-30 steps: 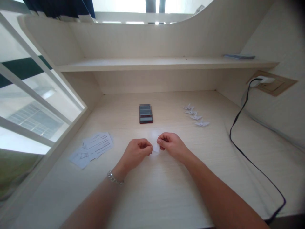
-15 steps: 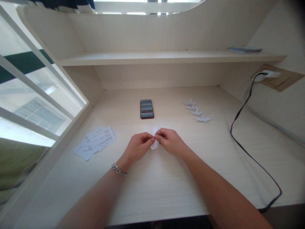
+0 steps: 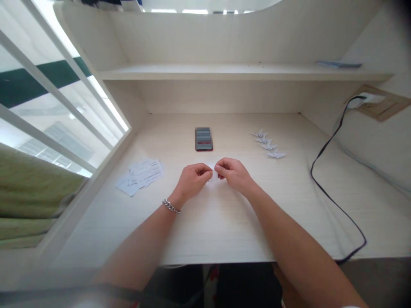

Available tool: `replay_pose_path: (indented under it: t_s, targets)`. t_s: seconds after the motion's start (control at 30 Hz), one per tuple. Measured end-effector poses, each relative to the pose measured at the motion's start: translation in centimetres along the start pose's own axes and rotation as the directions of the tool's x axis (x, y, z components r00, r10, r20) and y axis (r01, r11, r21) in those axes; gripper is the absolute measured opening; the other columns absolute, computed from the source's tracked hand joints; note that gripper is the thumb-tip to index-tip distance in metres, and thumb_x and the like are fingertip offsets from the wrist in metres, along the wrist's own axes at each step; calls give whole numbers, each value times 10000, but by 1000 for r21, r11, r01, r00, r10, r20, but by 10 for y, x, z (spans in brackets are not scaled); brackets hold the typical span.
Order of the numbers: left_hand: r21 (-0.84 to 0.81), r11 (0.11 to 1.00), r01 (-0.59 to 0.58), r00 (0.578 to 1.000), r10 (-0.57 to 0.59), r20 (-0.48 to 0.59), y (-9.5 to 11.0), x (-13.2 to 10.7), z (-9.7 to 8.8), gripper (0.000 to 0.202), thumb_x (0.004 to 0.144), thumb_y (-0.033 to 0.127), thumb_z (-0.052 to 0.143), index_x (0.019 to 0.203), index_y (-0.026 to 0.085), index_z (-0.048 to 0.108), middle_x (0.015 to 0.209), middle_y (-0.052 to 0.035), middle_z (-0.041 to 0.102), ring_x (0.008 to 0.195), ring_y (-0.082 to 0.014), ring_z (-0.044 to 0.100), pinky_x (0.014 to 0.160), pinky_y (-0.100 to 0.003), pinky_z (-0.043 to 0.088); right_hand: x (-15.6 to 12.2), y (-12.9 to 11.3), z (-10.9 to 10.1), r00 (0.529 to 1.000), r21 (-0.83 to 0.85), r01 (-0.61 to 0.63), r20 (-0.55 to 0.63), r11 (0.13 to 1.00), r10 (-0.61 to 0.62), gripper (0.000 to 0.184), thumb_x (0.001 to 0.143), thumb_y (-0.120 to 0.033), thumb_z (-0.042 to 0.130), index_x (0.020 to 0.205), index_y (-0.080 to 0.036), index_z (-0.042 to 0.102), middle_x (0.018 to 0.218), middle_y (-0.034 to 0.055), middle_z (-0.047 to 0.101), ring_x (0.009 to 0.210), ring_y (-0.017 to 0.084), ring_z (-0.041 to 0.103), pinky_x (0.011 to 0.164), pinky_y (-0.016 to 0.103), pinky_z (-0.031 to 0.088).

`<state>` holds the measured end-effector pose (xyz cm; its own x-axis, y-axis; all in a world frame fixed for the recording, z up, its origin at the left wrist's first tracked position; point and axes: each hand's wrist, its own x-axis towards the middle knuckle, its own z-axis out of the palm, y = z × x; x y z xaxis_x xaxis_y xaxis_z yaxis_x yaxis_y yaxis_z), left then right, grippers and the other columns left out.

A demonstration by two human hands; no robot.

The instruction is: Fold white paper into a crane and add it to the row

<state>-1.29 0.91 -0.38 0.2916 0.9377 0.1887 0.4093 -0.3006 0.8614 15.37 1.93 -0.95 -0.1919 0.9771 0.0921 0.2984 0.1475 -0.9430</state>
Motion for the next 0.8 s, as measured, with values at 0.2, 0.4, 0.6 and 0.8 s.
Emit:
replay_pose_path:
  t_s: [0.2,0.4,0.6,0.8]
  targets:
    - [-14,993,114,993,-114,-3,-12,3,-5,142,688,247,538,682,156,647,592,-8,627,545,-111,546,499,-205,391,18,2,-22,980,45,-22,-194,999,30,178,751,-330,509,689,-164,526,549,-14,531,493,107,492,478,226,399]
    - [-80,987,138,990,-139,-6,-14,17,9,222,733,262,468,813,149,641,705,-53,674,587,-130,600,529,-221,451,21,5,-11,994,-90,27,-101,996,-36,149,746,-286,503,688,-163,564,554,-16,548,518,110,498,501,224,378]
    - [-48,993,110,994,-109,9,-12,19,8,227,724,266,479,784,143,661,639,-42,658,582,-140,595,530,-226,441,16,10,-1,998,-99,35,-41,994,-39,137,730,-264,518,673,-158,583,553,-17,551,522,105,489,512,221,364]
    - [21,998,66,998,-66,-11,-11,12,6,192,690,286,527,676,160,671,605,-15,648,571,-138,559,513,-225,387,8,16,-1,1000,-60,5,-24,998,-7,165,725,-295,522,675,-152,587,548,-15,547,504,98,481,502,216,368]
